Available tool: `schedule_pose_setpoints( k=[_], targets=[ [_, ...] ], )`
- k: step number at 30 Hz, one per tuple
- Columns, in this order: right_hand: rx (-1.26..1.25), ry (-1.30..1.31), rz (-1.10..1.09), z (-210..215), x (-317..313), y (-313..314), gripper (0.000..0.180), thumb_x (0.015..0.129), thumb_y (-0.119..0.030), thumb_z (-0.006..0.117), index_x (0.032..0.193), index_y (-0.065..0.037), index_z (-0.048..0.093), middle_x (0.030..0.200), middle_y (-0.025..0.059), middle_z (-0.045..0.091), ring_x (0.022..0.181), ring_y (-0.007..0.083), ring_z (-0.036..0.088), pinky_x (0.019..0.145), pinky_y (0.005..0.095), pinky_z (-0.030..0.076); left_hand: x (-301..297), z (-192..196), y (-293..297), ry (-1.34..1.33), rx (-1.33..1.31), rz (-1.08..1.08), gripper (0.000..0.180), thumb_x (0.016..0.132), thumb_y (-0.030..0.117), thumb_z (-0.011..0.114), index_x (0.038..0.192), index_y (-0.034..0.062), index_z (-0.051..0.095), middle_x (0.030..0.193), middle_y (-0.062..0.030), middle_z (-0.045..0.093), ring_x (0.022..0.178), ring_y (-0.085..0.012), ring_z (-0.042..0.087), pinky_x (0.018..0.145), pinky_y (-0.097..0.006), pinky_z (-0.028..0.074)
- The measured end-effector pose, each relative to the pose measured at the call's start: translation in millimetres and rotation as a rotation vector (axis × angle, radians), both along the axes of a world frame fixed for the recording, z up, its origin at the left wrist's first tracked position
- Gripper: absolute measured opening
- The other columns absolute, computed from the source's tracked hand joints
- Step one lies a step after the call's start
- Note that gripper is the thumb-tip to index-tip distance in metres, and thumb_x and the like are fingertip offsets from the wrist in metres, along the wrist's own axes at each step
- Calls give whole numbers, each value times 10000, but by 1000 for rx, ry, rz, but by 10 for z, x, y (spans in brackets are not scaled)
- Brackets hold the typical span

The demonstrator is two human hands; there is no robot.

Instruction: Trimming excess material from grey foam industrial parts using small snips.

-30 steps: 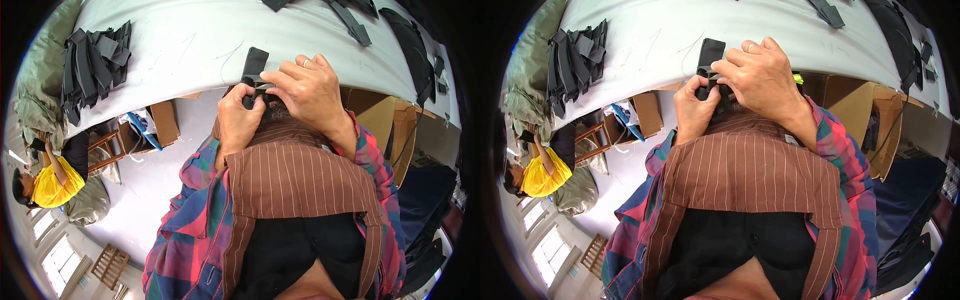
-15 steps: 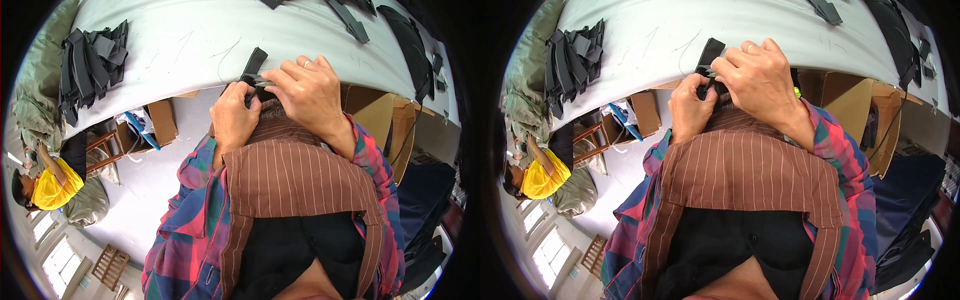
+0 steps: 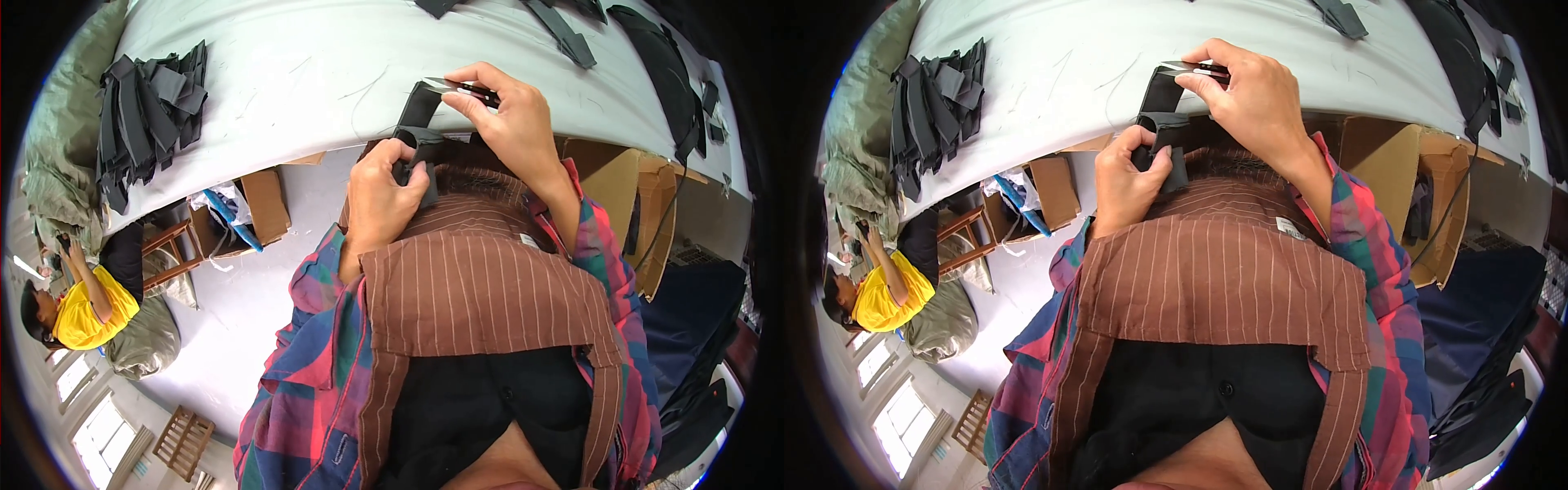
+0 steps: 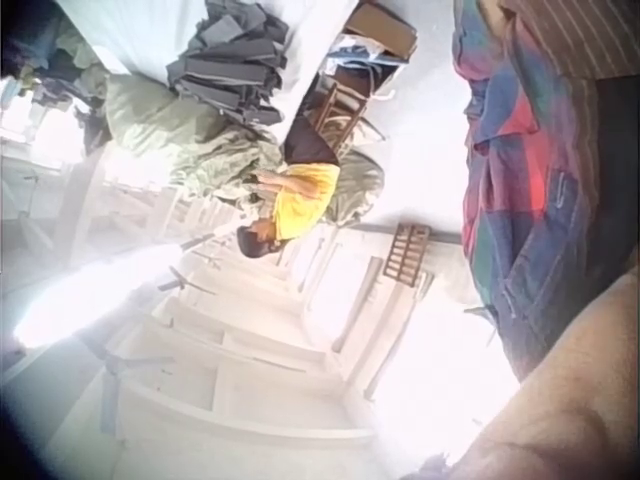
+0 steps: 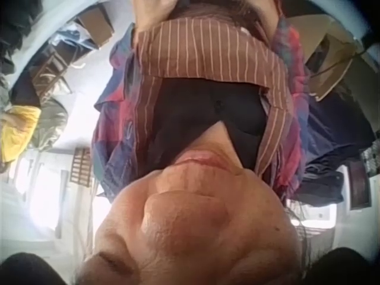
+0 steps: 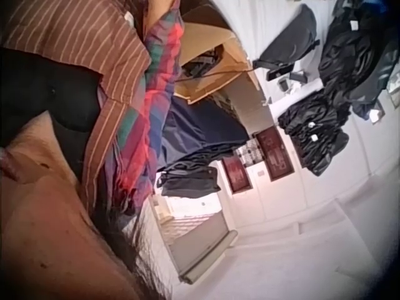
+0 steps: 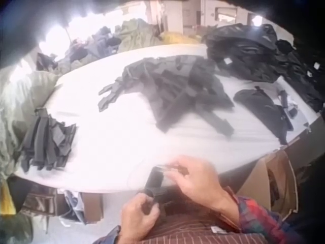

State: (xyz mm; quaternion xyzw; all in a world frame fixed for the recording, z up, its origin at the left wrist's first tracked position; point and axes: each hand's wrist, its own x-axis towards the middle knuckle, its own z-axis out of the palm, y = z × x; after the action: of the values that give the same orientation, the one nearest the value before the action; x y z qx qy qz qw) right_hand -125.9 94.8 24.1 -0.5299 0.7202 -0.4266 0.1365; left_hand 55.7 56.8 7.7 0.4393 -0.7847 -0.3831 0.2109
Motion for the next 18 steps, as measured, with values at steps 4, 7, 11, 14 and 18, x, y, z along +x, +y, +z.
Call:
schedule_pose_setpoints(
  k=[4,7,11,14,18],
  targets=[
    [42,-387,-2,-105,-40,-42,154,791,-202,709,901,-101,668,664,-23,592,581,68,514,530,222,385,23,29,-47,320,500,-108,115,776,70,673,799,12,576,746,-36,573,696,-116,540,627,-280,442],
    [41,-717,121,2,-34,-57,129,799,-142,712,878,-53,663,703,-48,581,634,19,480,545,182,368,2,105,-117,498,650,-196,123,791,76,696,794,20,586,865,-18,572,781,-93,524,688,-258,431],
    [-389,-498,185,546,110,-28,117,751,71,653,829,-16,657,713,-20,605,688,42,557,598,182,439,-119,485,-367,625,20,-300,157,743,105,734,796,14,618,1201,-123,553,993,-182,541,856,-281,410],
    [-486,-201,345,704,35,1,251,669,161,573,831,-11,660,725,18,607,685,83,587,593,203,461,-220,610,-522,580,-310,-264,153,707,76,736,784,13,620,1196,-132,556,969,-182,553,847,-291,424],
    [-363,-194,220,131,109,34,354,601,172,565,854,-49,677,800,75,643,698,154,635,604,253,497,-330,53,-475,624,101,50,132,736,17,697,795,11,580,1051,-99,561,838,-98,542,692,-225,463]
  ],
)
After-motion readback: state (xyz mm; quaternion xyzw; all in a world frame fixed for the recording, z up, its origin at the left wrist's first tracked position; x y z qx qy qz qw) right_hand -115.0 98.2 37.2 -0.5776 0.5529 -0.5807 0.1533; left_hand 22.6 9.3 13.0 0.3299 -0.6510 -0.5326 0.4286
